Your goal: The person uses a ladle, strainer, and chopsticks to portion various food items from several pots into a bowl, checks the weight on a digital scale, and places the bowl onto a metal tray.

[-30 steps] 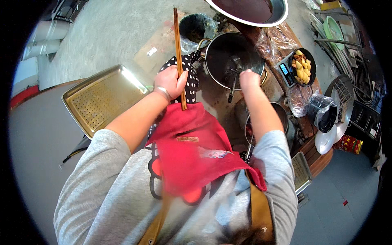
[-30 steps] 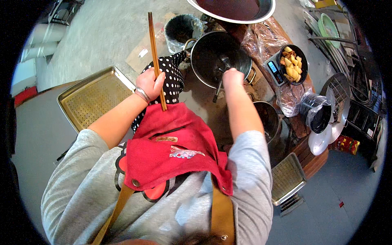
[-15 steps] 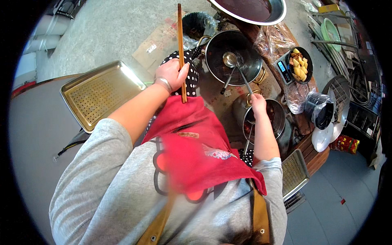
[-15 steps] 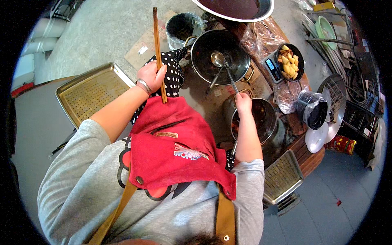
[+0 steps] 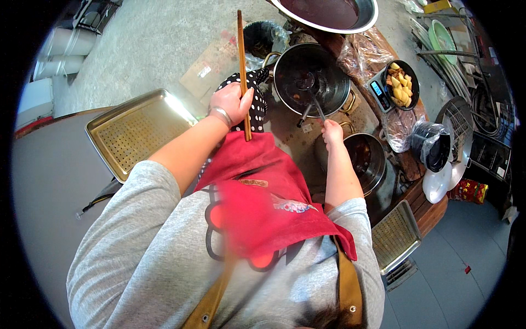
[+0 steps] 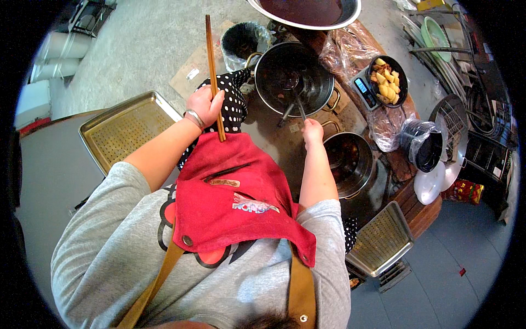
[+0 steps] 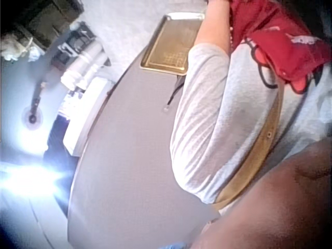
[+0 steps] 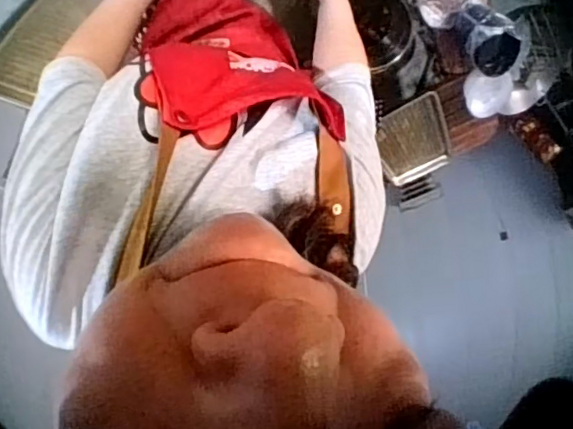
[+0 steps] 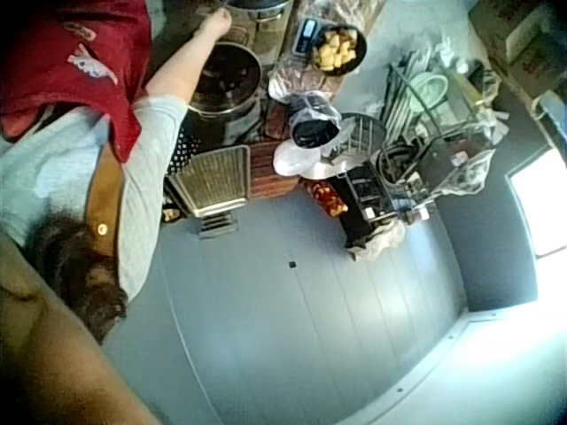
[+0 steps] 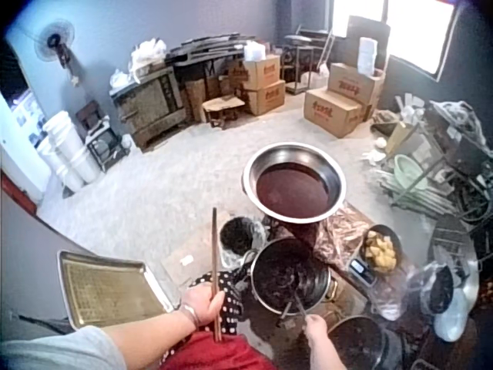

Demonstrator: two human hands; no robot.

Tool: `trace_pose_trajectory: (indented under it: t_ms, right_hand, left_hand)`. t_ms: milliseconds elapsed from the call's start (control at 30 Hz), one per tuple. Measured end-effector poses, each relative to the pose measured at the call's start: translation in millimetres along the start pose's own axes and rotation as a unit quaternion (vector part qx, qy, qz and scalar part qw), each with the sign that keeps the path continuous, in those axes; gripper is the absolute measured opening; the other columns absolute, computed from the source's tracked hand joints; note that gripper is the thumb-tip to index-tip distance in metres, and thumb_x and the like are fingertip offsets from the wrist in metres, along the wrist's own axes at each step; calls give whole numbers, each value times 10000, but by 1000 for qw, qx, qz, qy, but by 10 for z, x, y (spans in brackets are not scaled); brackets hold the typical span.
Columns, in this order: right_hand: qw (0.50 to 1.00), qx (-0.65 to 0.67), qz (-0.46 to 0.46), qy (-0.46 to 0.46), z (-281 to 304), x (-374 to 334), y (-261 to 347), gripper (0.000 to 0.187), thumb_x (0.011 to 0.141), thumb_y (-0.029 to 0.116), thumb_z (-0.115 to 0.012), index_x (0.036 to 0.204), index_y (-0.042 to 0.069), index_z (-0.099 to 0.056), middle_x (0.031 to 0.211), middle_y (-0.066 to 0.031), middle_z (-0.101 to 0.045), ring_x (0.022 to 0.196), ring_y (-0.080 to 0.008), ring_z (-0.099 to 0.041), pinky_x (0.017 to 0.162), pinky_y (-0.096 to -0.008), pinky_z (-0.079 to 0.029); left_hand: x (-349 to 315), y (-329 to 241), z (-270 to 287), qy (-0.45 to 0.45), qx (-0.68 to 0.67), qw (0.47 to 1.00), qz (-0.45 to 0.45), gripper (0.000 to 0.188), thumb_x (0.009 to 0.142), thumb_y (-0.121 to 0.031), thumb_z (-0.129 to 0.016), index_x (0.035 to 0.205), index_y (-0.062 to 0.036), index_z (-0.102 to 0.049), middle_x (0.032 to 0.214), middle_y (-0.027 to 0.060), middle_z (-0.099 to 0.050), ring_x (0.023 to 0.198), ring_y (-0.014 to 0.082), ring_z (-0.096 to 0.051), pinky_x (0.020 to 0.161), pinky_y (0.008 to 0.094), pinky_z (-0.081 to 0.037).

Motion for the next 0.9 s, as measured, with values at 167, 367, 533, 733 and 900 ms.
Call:
trace_pose_trajectory:
  t_ms: [167, 367, 533, 733, 900]
  right_hand:
    - [987, 128, -58, 75, 58, -324, 26, 191, 906, 237, -472, 986, 85, -556, 620, 11, -471, 421, -67, -354, 354, -218, -251]
    - [985, 137, -38, 100, 310, -754, 132, 230, 906, 228, -475, 1066, 77, -540, 610, 18, -465, 411, -43, -335, 351, -191, -224]
    - [987, 120, -1, 109, 676, -1212, 445, 227, 900, 242, -486, 1036, 72, -552, 610, 17, -474, 387, -33, -304, 343, -186, -195]
    - [987, 130, 18, 89, 1217, -1768, 799, 223, 891, 236, -494, 1040, 85, -562, 615, 21, -484, 384, -22, -294, 339, -165, -201]
    - [981, 172, 57, 70, 1665, -2080, 969, 226, 909, 218, -471, 1055, 69, -557, 620, 16, -487, 374, -12, -288, 324, -157, -208]
  left_hand:
    - [-10, -18, 47, 13, 11, 1000, 22, 311, 852, -308, -483, 720, -45, -585, 764, 126, -599, 752, 318, -579, 667, 408, -471]
    - [-14, -3, 34, 39, 17, 998, 42, 345, 860, -337, -455, 748, -40, -590, 788, 141, -603, 782, 328, -578, 690, 420, -466]
    - [-27, 3, -9, 61, 17, 996, 61, 371, 866, -359, -432, 776, -37, -593, 830, 159, -607, 816, 341, -577, 714, 429, -463]
    - [-18, -56, -2, 72, 15, 996, 56, 367, 867, -360, -430, 821, -39, -601, 861, 171, -609, 838, 354, -573, 743, 442, -453]
    - [-37, -65, -8, 81, 14, 994, 66, 386, 866, -369, -421, 832, -31, -605, 877, 182, -608, 858, 357, -573, 761, 443, -450]
Point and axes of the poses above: each hand's wrist, its own x-axis towards the middle knuckle, its own z-axis out of the back of the hand, y = z × x, the point moved 5 cm from there along x, towards the middle knuckle
